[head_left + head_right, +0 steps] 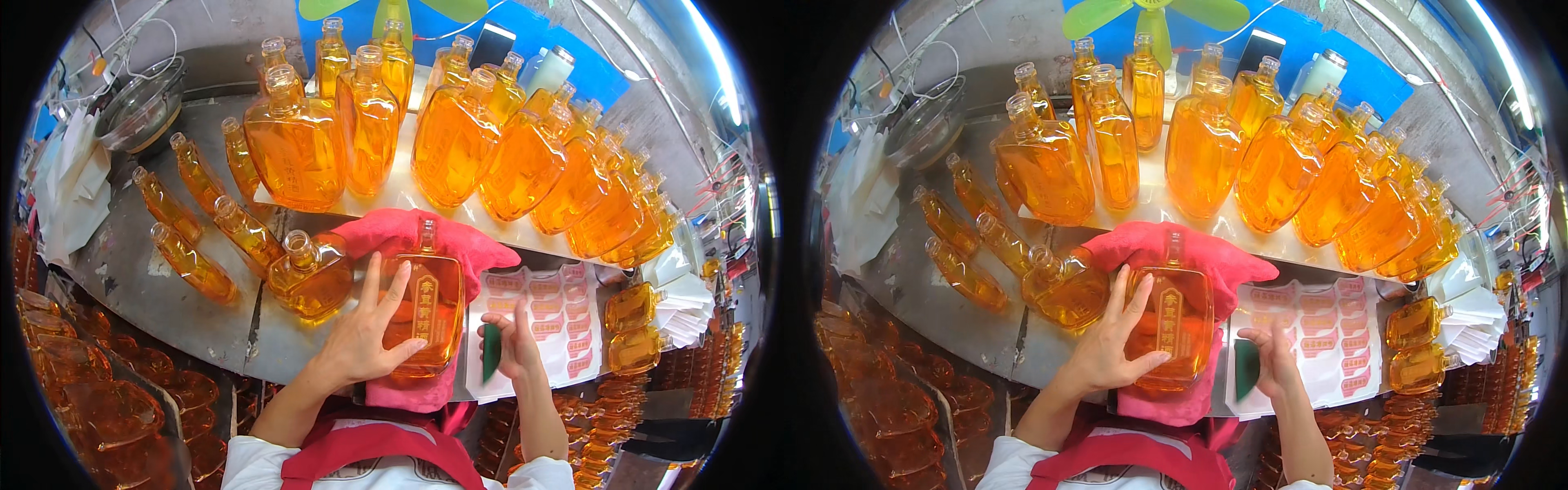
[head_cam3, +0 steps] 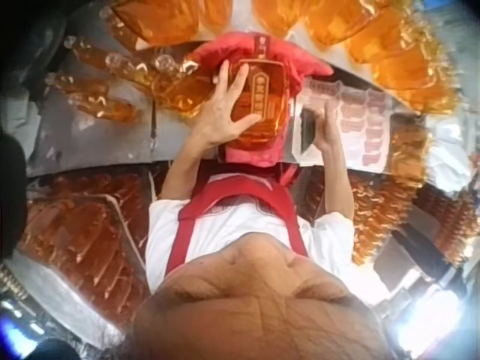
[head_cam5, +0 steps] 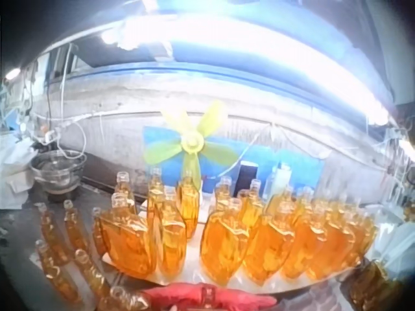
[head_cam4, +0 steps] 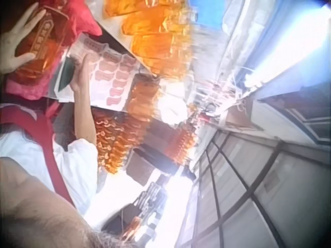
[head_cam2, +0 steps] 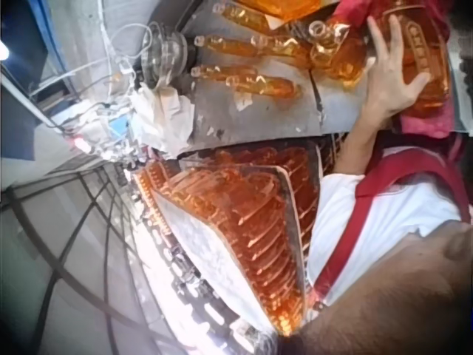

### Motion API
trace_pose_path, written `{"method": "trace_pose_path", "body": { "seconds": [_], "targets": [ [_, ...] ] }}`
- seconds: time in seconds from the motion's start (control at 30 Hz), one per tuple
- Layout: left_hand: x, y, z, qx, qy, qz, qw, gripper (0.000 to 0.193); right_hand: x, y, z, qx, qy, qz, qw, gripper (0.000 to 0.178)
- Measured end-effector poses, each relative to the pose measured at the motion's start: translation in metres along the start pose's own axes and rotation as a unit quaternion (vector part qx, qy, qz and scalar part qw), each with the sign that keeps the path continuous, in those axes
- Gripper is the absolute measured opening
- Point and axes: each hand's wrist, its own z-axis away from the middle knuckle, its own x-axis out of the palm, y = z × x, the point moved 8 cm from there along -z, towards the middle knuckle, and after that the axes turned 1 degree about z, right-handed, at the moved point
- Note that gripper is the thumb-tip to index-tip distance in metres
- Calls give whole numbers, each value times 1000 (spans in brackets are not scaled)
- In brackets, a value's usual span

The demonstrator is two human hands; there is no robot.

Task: The person wipes amber-colored plastic bottles with a pink cloth, applies adhesive labels to their sides, and places the finished bottles onto a wooden pallet. The person repeats this process for multiple bottles, organizing them in rows on the pallet.

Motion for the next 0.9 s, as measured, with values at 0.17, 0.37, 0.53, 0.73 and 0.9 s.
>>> {"method": "trace_pose_path", "body": {
  "seconds": [0.17, 0.37, 0.53, 0.73, 0.9],
  "targets": [
    [2, 1, -3, 17, 12, 11, 1000, 110, 55, -54, 39, -218, -91, 105, 966, 49],
    [1, -8, 1, -4, 13, 49, 999, 117, 202, -96, 48, -515, -132, 580, 617, 31],
    [7, -10, 1, -24, 2, 105, 994, 119, 228, -136, 26, -596, -99, 572, 554, 24],
    [11, -19, 15, -9, 4, 95, 995, 125, 207, -87, 58, -609, -156, 596, 499, 30],
    [23, -21, 34, 57, -38, 92, 993, 132, 169, -42, 101, -515, -203, 566, 611, 31]
  ]
}}
